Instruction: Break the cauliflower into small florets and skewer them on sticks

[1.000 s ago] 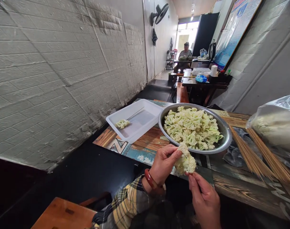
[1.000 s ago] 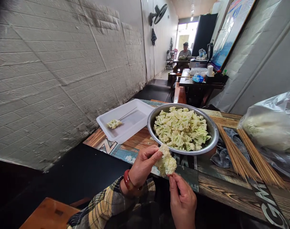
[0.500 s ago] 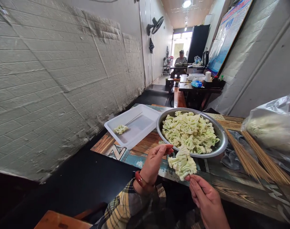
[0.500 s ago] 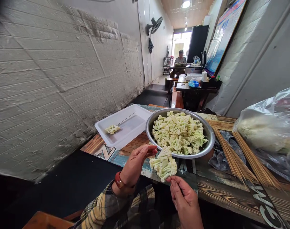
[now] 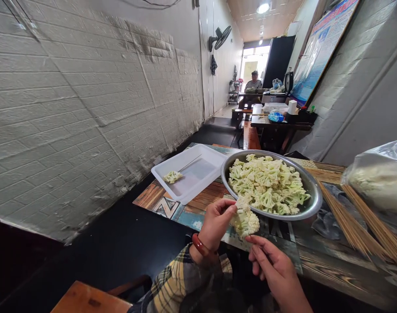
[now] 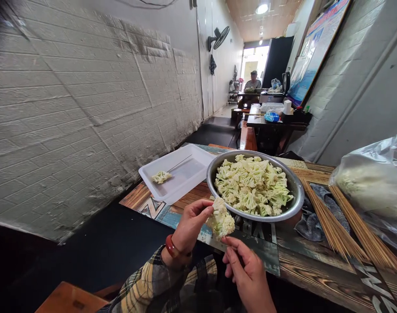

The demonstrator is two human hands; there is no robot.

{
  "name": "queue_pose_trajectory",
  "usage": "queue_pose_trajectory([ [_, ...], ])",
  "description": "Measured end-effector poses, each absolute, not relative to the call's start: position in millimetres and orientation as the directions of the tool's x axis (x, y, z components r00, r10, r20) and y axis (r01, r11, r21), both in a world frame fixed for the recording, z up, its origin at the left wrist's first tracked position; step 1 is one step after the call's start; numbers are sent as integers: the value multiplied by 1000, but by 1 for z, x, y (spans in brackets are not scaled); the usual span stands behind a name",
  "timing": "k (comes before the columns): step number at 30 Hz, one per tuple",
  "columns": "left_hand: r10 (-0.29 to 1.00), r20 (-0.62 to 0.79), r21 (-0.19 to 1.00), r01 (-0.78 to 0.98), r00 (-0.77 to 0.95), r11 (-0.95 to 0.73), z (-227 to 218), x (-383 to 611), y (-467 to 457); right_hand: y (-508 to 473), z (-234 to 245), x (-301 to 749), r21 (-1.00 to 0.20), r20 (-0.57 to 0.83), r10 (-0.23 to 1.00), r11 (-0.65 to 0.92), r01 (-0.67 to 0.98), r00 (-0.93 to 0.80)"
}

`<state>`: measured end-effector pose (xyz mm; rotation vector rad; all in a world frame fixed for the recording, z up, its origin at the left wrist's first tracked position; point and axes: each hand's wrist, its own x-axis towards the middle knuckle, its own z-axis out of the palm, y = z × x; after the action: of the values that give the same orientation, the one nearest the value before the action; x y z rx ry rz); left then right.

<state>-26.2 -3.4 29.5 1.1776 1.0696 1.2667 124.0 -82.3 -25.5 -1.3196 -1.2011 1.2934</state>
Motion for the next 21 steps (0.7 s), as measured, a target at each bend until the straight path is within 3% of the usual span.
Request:
queue_pose_trajectory([
  [4,998,13,980,-196,-67,-26,22,-36,4,-79,-32,125,-973,-36,998,-45,227,46],
  [8,999,34,972,-233,-26,-39,18,-48,7,-68,-29,128,-939,45,989,-5,344,139],
  [15,966,92,945,-286,-243,-162,14,-102,-2,-42,0,131,-977,-32,999,-27,212,-21],
  [18,945,87,966,-203,-316,-157,-4,-130,-9,-29,31,134,-926,56,996,77,370,-68],
  [21,927,127,991,5,-354,-134,-26,-146,-17,-10,69,134,-756,201,971,240,609,-133],
])
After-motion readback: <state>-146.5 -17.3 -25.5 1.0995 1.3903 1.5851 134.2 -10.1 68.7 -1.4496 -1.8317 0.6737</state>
